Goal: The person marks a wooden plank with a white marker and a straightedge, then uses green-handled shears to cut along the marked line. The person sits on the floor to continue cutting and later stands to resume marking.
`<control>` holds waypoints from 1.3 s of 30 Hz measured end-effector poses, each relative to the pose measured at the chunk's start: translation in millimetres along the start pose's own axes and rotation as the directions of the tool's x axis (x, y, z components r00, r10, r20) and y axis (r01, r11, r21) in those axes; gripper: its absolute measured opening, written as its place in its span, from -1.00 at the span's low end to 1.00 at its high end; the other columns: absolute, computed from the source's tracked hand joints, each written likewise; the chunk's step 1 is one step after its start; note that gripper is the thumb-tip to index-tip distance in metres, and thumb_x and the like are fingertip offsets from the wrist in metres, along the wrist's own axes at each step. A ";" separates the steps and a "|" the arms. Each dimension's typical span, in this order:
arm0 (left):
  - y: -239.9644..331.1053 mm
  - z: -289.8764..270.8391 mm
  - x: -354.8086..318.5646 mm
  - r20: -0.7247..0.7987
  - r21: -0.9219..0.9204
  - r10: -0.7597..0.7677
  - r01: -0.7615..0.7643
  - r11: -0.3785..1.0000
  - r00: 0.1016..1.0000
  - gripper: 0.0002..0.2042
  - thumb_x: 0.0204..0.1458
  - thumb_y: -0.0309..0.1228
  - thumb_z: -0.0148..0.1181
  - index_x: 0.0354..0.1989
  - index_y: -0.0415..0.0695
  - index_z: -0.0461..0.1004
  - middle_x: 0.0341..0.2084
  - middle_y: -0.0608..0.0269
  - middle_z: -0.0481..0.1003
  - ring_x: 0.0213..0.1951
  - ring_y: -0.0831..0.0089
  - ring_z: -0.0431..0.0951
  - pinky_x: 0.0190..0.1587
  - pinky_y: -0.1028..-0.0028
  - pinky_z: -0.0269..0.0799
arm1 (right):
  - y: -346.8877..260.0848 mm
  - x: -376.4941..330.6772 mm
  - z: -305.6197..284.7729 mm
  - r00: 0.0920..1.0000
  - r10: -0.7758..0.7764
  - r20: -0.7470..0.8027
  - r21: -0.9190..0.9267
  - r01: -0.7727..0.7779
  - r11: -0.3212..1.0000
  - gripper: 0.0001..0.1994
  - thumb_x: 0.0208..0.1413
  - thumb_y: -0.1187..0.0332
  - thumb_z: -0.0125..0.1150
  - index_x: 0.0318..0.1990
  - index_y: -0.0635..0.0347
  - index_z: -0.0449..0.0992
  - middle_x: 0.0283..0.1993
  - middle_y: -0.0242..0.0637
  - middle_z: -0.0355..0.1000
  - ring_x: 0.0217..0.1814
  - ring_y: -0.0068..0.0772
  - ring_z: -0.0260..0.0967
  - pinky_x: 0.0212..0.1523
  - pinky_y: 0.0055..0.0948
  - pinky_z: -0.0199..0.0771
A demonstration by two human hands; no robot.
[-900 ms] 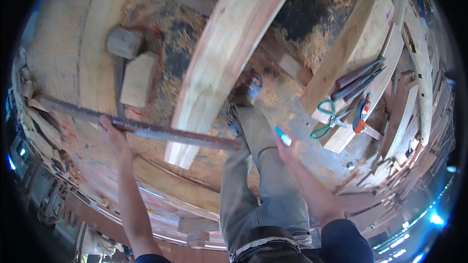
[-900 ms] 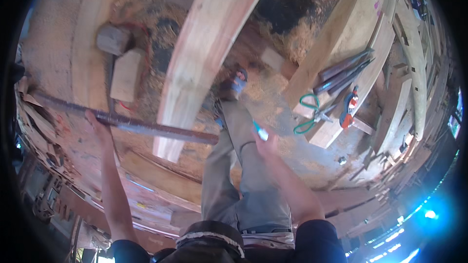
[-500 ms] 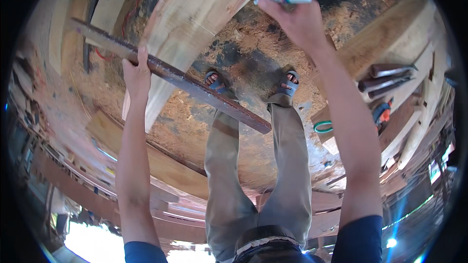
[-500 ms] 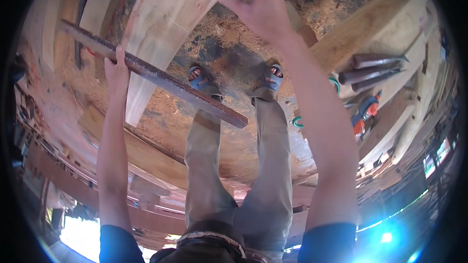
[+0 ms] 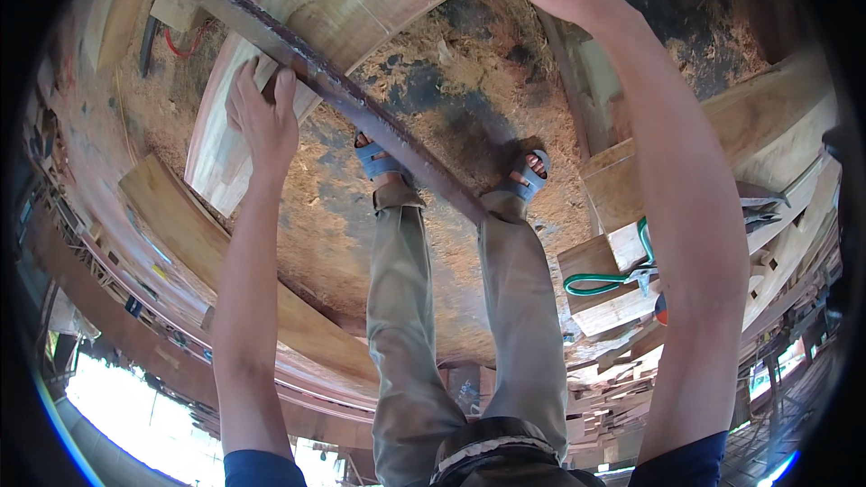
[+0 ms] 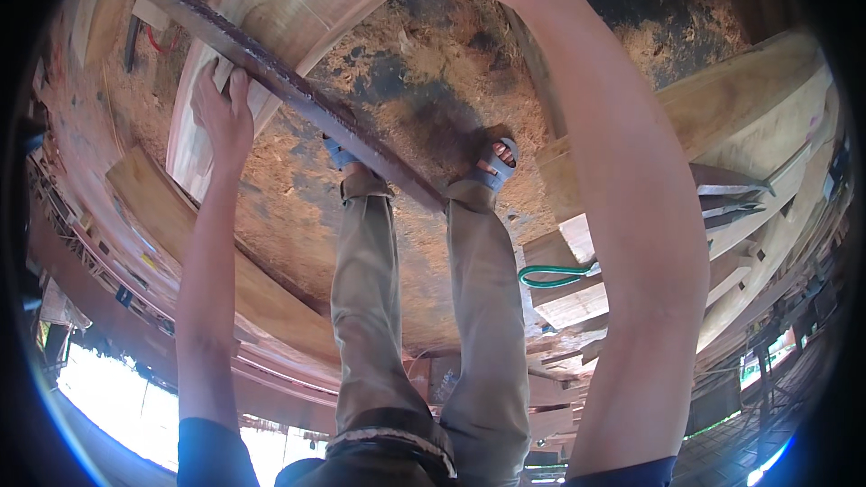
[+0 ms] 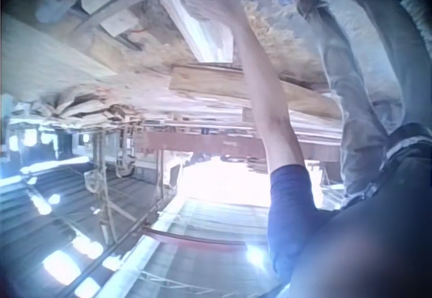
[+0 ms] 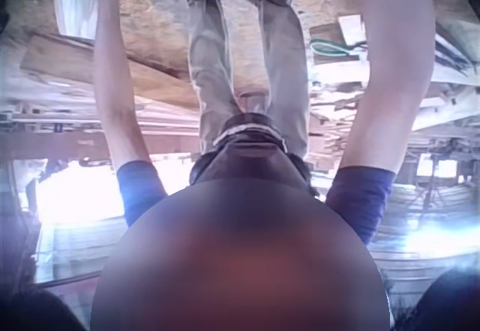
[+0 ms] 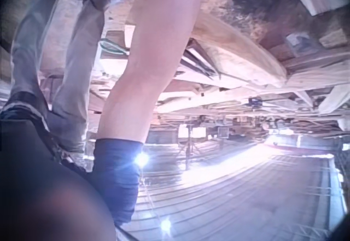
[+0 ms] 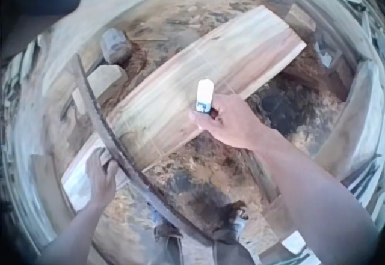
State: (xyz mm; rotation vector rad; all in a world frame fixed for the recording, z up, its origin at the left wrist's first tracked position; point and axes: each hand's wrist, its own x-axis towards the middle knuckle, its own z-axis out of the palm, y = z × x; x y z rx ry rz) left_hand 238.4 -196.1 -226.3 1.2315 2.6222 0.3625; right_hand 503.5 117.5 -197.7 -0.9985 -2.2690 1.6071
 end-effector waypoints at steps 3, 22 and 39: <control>-33.5 4.0 -30.3 -0.037 0.093 0.021 -0.018 0.996 0.999 -0.26 0.28 0.06 0.19 0.46 -0.16 0.14 0.42 -0.10 0.17 0.47 -0.09 0.06 0.48 -0.06 -0.20 | 0.3 3.9 -2.1 0.985 -0.170 -0.006 -0.190 0.166 0.968 -0.69 0.28 0.14 0.33 -0.36 0.20 0.56 -0.57 -0.27 0.46 -0.52 -0.37 0.42 -0.44 -0.33 0.41; -80.8 23.6 -50.9 -0.058 0.113 -0.122 0.128 0.985 0.991 -0.24 0.23 0.02 0.26 0.49 -0.08 0.12 0.45 0.00 0.12 0.46 -0.03 0.04 0.48 -0.02 -0.22 | -0.7 3.6 0.4 0.984 -0.180 -0.007 -0.234 0.173 0.957 -0.67 0.24 0.19 0.38 -0.46 0.18 0.46 -0.58 -0.27 0.36 -0.54 -0.32 0.32 -0.47 -0.28 0.35; -36.2 18.4 0.3 -0.118 -0.051 -0.095 0.090 0.995 0.988 -0.42 0.05 0.08 0.41 0.11 -0.06 0.48 0.11 0.08 0.38 0.21 0.03 0.32 0.29 0.02 0.06 | -24.7 -113.0 83.0 0.766 0.514 -0.386 0.375 -0.379 0.846 -0.55 0.34 0.17 0.31 0.24 0.22 0.45 -0.07 -0.18 0.63 0.00 -0.36 0.60 0.05 -0.41 0.53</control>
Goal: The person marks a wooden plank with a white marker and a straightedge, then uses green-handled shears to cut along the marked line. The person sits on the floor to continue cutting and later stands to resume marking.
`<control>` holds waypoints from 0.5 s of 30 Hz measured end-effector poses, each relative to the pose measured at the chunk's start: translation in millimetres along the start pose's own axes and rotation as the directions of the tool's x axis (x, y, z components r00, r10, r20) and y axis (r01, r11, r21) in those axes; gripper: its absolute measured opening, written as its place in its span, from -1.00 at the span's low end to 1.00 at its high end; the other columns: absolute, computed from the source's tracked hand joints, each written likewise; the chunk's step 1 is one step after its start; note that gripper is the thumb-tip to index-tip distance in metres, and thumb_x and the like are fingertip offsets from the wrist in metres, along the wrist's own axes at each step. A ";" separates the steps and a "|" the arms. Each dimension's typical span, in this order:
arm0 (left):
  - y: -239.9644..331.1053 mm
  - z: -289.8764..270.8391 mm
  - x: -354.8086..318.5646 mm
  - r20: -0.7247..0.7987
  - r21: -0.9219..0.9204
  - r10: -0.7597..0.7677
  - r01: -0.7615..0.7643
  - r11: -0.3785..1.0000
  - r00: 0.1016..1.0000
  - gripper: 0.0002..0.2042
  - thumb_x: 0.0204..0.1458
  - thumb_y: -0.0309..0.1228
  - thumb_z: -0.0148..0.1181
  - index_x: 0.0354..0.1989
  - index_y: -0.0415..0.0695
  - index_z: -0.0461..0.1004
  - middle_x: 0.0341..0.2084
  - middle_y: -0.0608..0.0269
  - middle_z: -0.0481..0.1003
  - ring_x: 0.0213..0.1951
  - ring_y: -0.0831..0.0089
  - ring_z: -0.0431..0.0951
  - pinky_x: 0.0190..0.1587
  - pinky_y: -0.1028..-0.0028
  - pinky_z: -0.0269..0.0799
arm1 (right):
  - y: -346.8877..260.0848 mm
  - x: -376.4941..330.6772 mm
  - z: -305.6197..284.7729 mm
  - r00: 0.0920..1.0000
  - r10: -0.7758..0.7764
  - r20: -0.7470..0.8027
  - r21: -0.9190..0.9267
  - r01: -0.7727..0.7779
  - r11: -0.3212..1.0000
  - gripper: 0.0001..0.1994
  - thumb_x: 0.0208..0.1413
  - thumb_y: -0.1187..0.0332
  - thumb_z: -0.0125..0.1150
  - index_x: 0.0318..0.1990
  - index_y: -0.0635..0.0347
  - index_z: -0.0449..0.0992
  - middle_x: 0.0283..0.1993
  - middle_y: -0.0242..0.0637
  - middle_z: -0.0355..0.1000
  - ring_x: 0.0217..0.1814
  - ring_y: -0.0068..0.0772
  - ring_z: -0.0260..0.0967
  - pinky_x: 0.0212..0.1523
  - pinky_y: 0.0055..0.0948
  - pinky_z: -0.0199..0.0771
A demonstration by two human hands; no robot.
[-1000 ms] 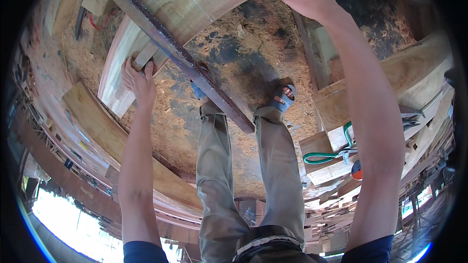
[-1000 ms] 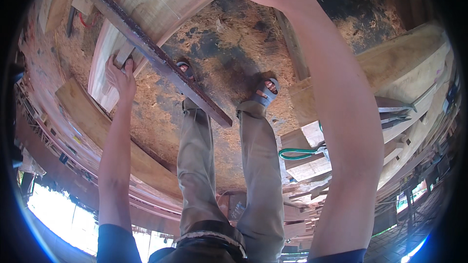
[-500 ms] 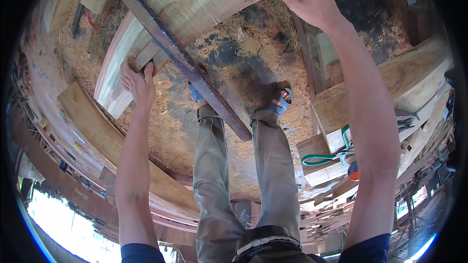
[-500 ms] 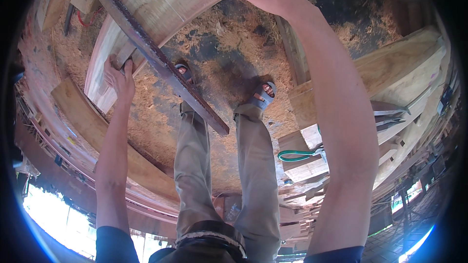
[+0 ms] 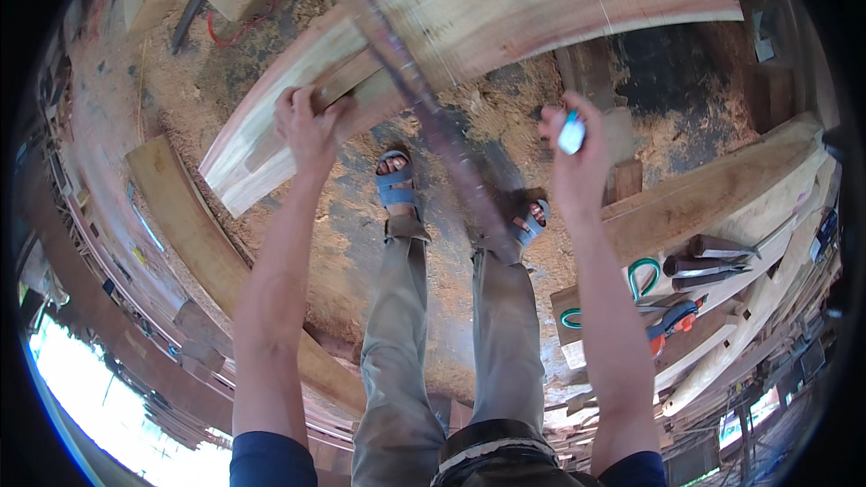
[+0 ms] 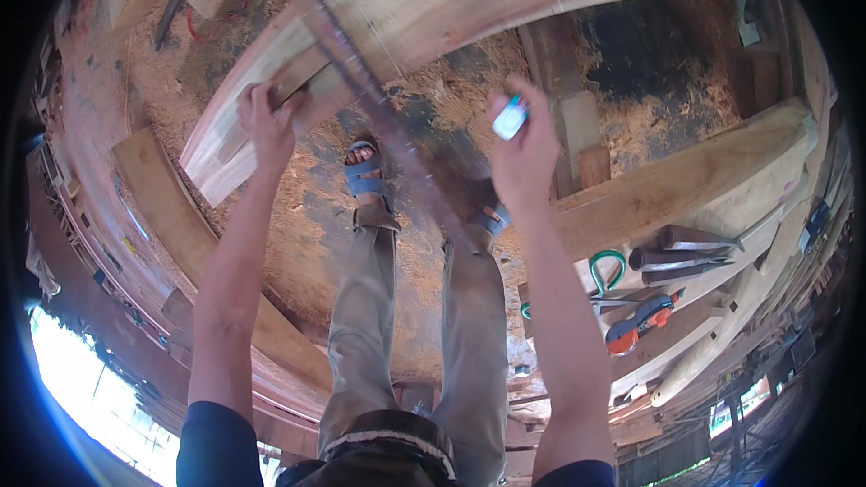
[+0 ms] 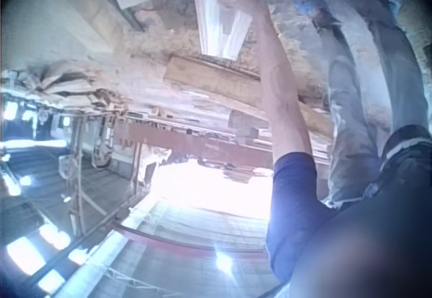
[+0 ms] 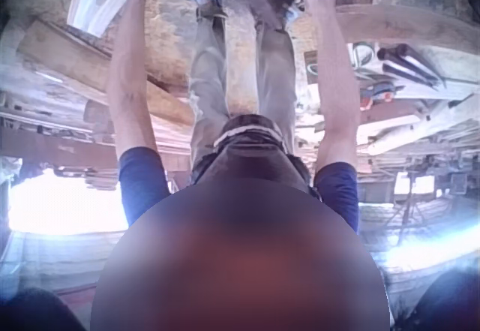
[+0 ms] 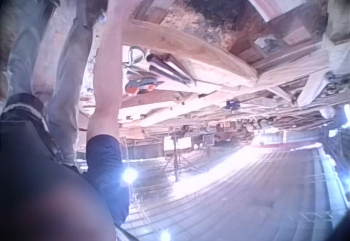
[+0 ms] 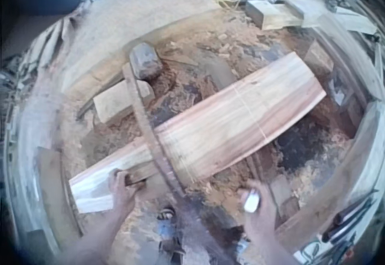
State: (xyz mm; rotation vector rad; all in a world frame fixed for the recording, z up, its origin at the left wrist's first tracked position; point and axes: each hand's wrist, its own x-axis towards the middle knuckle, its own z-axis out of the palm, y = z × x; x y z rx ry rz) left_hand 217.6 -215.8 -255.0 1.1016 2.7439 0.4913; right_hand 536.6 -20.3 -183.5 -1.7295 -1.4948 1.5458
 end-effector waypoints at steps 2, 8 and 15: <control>25.0 4.3 17.2 -0.013 0.033 -0.002 0.002 0.999 1.000 -0.41 0.04 0.09 0.41 0.10 -0.06 0.49 0.10 0.09 0.39 0.18 0.03 0.34 0.27 0.03 0.09 | 3.9 -16.6 12.2 0.994 0.006 0.111 -0.109 0.007 0.994 -0.48 0.29 0.08 0.36 0.25 0.21 0.44 0.00 -0.14 0.62 0.05 -0.29 0.60 0.07 -0.37 0.53; 70.7 7.2 77.7 -0.068 -0.022 0.119 -0.120 0.992 0.991 -0.44 0.10 0.08 0.37 0.10 -0.07 0.49 0.05 0.09 0.43 0.17 0.05 0.36 0.27 0.04 0.10 | -12.2 18.7 26.9 0.970 0.015 0.243 -0.265 0.052 0.963 -0.52 0.21 0.09 0.47 0.10 0.27 0.57 -0.10 -0.28 0.61 -0.07 -0.60 0.50 0.00 -0.51 0.48; 75.3 10.0 94.9 0.033 -0.157 0.190 -0.183 0.971 0.981 -0.48 0.13 0.02 0.36 0.10 -0.11 0.49 -0.03 0.09 0.49 0.10 0.05 0.42 0.24 0.07 0.18 | -17.6 25.4 24.9 0.983 0.112 0.145 -0.186 -0.084 0.979 -0.55 0.21 0.10 0.47 0.07 0.26 0.59 -0.16 -0.38 0.60 -0.12 -0.61 0.46 -0.05 -0.51 0.48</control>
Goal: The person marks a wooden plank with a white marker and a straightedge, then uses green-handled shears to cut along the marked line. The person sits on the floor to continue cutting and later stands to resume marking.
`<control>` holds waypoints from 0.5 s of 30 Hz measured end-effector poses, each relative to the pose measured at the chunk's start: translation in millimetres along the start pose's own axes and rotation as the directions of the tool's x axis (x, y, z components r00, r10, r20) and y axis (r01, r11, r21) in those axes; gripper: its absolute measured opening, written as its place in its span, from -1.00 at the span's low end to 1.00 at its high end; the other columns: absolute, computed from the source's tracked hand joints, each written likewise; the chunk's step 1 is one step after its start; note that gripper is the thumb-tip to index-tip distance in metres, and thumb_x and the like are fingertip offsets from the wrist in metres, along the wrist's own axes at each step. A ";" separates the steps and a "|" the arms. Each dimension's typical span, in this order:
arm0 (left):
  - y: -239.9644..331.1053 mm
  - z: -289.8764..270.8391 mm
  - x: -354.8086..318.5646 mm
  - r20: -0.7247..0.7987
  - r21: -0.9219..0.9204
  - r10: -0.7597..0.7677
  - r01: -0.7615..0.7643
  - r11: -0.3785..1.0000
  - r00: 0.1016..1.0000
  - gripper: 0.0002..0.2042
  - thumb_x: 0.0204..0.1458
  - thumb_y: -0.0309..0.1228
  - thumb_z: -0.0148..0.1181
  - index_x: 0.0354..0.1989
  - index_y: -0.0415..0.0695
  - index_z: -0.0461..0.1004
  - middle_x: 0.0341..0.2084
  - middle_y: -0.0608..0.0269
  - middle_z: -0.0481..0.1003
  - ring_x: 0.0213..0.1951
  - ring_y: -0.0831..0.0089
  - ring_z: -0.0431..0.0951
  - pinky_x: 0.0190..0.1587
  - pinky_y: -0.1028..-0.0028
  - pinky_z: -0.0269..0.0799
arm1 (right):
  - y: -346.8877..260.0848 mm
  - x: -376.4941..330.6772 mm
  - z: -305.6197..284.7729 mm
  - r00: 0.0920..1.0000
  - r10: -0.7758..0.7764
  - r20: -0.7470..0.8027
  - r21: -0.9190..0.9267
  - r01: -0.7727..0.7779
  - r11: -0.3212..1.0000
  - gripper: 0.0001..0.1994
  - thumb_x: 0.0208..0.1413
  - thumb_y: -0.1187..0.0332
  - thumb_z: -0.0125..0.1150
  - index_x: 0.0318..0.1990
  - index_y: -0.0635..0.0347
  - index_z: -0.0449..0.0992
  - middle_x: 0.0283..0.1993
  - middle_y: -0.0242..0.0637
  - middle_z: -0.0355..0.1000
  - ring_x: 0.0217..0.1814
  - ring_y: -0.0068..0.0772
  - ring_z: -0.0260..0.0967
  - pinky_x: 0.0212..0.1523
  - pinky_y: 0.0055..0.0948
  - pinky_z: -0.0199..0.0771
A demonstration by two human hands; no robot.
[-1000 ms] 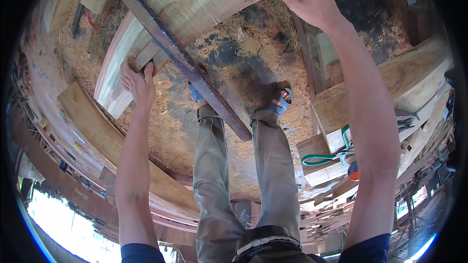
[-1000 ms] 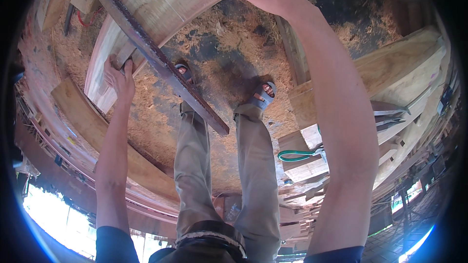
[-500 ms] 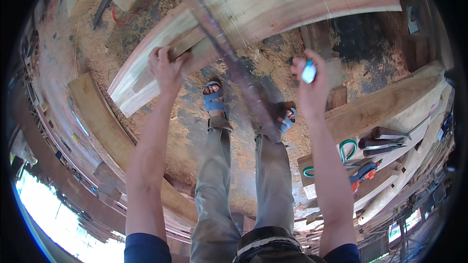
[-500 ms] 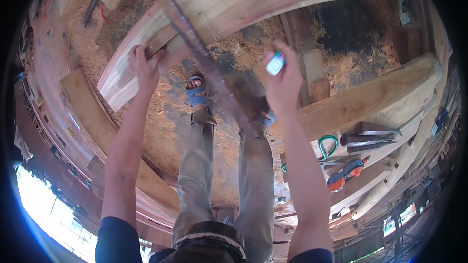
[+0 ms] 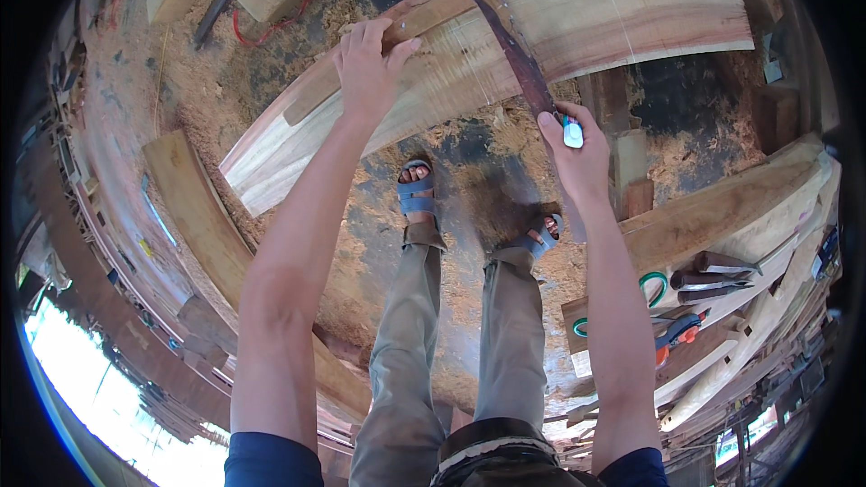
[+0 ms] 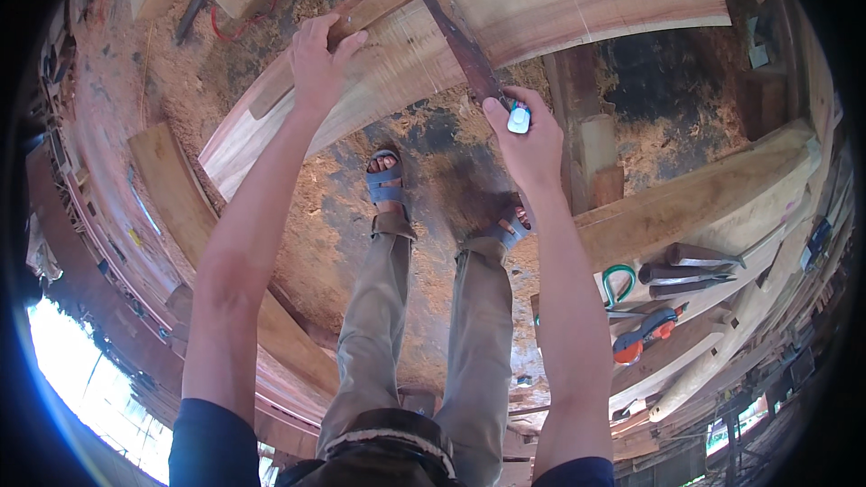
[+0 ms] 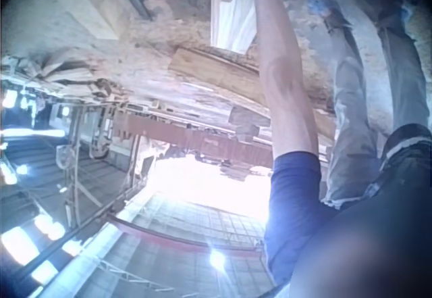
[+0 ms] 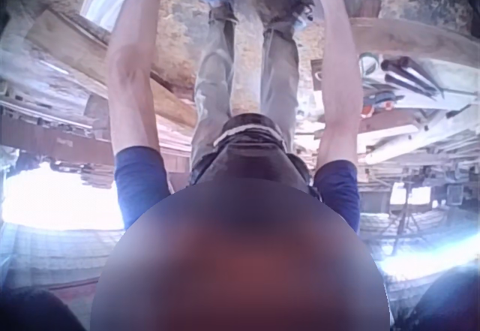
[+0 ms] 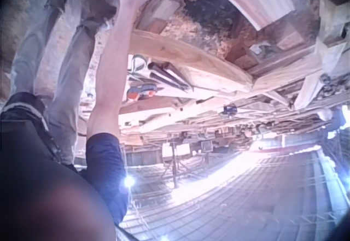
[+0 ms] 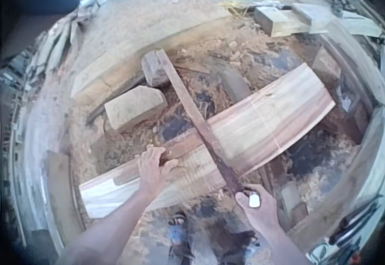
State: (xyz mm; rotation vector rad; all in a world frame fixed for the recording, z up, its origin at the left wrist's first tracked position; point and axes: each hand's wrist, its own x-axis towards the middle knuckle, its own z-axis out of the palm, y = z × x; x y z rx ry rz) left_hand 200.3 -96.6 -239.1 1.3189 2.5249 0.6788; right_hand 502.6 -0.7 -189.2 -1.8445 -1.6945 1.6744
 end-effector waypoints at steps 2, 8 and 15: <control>-1.0 1.3 -1.9 0.012 -0.015 0.002 -0.002 1.000 1.000 -0.49 0.13 0.00 0.37 0.10 -0.10 0.49 -0.03 0.09 0.49 0.10 0.05 0.42 0.22 0.08 0.21 | 3.4 -0.9 1.6 1.000 -0.030 -0.005 -0.019 0.030 0.999 -0.55 0.22 0.09 0.46 0.07 0.25 0.59 -0.16 -0.38 0.59 -0.12 -0.61 0.46 -0.05 -0.51 0.48; -8.7 -2.3 -3.1 0.005 -0.003 0.079 -0.079 0.997 0.997 -0.51 0.10 -0.12 0.41 0.14 -0.11 0.50 0.00 0.05 0.49 0.10 0.02 0.43 0.20 0.10 0.29 | 10.2 3.7 5.0 0.996 -0.089 0.002 -0.025 0.089 0.996 -0.53 0.23 0.07 0.45 0.08 0.26 0.58 -0.15 -0.38 0.59 -0.13 -0.61 0.45 -0.07 -0.50 0.48; -35.5 -25.2 -31.4 0.029 0.054 0.040 -0.042 0.998 0.999 -0.48 0.12 -0.19 0.40 0.22 -0.10 0.47 0.11 0.02 0.45 0.16 -0.02 0.42 0.24 0.08 0.29 | 15.9 -0.4 6.0 0.976 -0.213 -0.046 0.016 0.214 0.977 -0.55 0.22 0.11 0.47 0.07 0.29 0.58 -0.18 -0.41 0.56 -0.17 -0.65 0.43 -0.14 -0.54 0.47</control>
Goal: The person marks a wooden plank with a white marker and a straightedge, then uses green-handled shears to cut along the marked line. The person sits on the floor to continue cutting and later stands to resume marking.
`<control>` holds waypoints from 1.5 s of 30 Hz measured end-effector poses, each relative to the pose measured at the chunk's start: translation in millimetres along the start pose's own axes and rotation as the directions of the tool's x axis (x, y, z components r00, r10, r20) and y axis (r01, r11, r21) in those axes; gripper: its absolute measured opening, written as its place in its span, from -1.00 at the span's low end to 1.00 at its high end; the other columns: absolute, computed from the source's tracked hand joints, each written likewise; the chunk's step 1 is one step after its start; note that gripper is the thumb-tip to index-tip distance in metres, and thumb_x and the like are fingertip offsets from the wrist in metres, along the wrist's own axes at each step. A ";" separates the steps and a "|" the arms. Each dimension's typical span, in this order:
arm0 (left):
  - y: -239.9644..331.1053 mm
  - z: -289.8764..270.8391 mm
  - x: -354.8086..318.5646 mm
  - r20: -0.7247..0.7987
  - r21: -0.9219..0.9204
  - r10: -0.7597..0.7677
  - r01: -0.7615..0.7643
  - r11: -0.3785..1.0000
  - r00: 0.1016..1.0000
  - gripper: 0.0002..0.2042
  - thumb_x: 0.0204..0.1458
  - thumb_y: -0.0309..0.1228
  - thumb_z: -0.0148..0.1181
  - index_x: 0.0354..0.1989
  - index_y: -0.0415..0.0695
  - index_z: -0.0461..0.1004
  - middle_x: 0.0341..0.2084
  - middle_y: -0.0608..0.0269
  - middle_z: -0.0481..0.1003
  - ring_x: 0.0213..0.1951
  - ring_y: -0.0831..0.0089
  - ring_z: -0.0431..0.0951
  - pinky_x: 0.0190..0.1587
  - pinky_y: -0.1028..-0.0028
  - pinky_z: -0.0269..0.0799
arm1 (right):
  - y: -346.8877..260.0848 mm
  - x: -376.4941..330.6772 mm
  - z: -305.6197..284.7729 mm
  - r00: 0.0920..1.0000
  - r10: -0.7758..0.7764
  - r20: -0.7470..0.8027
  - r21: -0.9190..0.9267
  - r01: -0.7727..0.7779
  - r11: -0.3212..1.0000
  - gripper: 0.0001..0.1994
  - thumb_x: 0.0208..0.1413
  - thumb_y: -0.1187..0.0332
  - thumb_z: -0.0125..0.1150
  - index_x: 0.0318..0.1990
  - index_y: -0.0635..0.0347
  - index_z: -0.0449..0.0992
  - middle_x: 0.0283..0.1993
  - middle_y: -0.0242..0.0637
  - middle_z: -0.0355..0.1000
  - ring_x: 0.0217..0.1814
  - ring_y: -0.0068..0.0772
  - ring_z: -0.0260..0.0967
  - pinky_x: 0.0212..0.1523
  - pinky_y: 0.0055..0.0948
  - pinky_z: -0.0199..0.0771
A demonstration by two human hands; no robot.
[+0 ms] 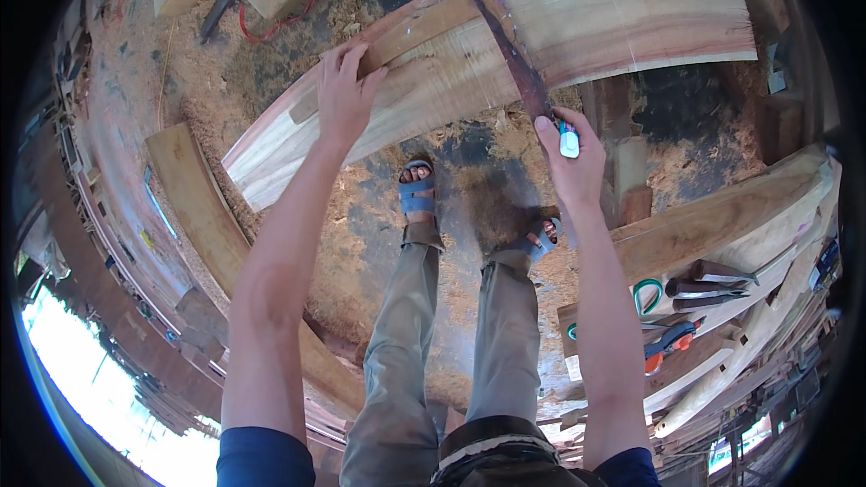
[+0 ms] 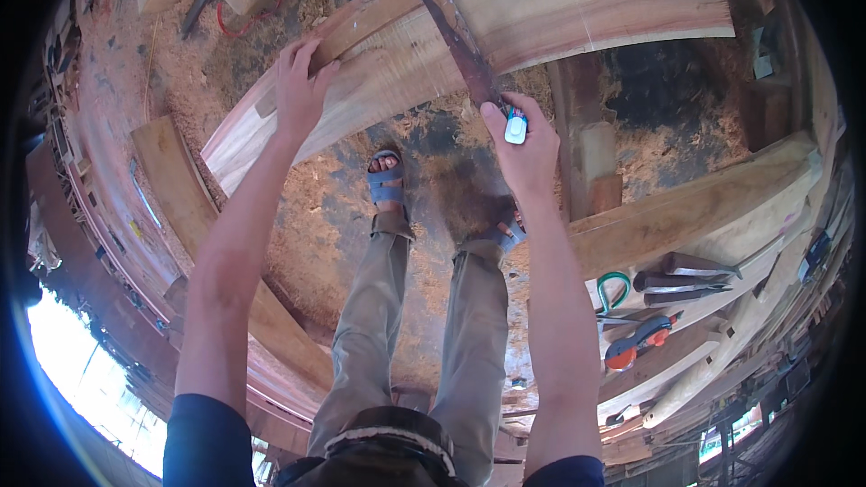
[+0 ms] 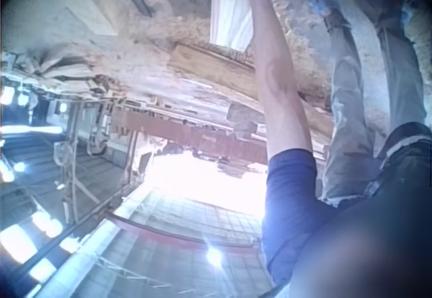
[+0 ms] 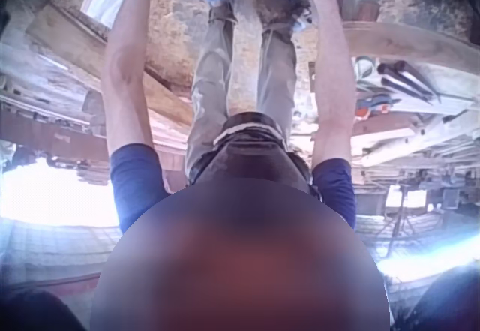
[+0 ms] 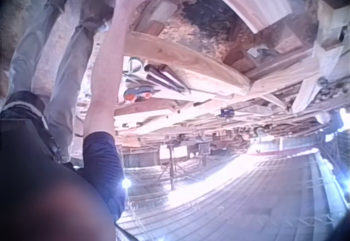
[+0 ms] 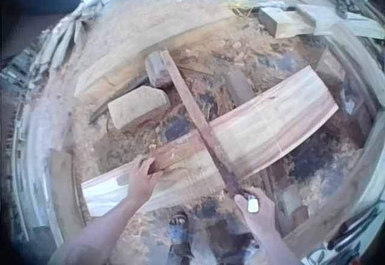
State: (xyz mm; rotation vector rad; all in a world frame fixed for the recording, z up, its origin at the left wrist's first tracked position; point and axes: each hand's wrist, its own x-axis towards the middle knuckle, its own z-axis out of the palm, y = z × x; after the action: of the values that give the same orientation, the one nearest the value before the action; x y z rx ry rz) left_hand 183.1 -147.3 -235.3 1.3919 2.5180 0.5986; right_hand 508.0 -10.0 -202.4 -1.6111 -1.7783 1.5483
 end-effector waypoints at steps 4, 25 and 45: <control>-0.5 9.7 -19.5 -0.037 0.012 -0.038 0.038 0.999 0.999 -0.49 0.12 -0.20 0.40 0.23 -0.07 0.48 0.11 0.06 0.46 0.18 0.01 0.42 0.23 0.07 0.29 | 3.7 -5.9 -0.1 0.989 0.143 0.043 0.096 -0.147 0.984 -0.57 0.22 0.15 0.47 0.07 0.28 0.59 -0.15 -0.40 0.57 -0.16 -0.63 0.44 -0.12 -0.54 0.48; 34.9 6.7 22.7 0.035 -0.142 -0.021 0.025 0.990 0.999 -0.57 0.09 -0.35 0.44 0.13 -0.23 0.56 0.05 -0.02 0.53 0.09 0.04 0.52 0.14 0.17 0.43 | -8.7 12.6 -12.9 0.980 -0.146 -0.139 0.044 0.154 0.987 -0.66 0.23 0.33 0.43 0.11 0.07 0.49 -0.21 -0.21 0.58 -0.20 -0.41 0.53 -0.13 -0.38 0.52; 23.8 15.6 19.8 -0.017 -0.077 0.065 -0.066 0.995 0.998 -0.56 0.13 -0.28 0.42 0.14 -0.18 0.53 0.08 -0.02 0.53 0.15 -0.02 0.47 0.20 0.13 0.35 | -14.3 16.7 -16.5 0.998 -0.039 -0.059 0.087 0.044 0.995 -0.58 0.26 0.33 0.37 0.18 0.07 0.34 0.10 -0.12 0.63 0.03 -0.15 0.64 0.04 -0.25 0.57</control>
State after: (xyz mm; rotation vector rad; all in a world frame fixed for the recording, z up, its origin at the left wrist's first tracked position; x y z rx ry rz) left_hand 196.4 -115.4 -238.4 1.4516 2.4403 0.7129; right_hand 507.5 15.2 -191.4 -1.5519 -1.6792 1.5245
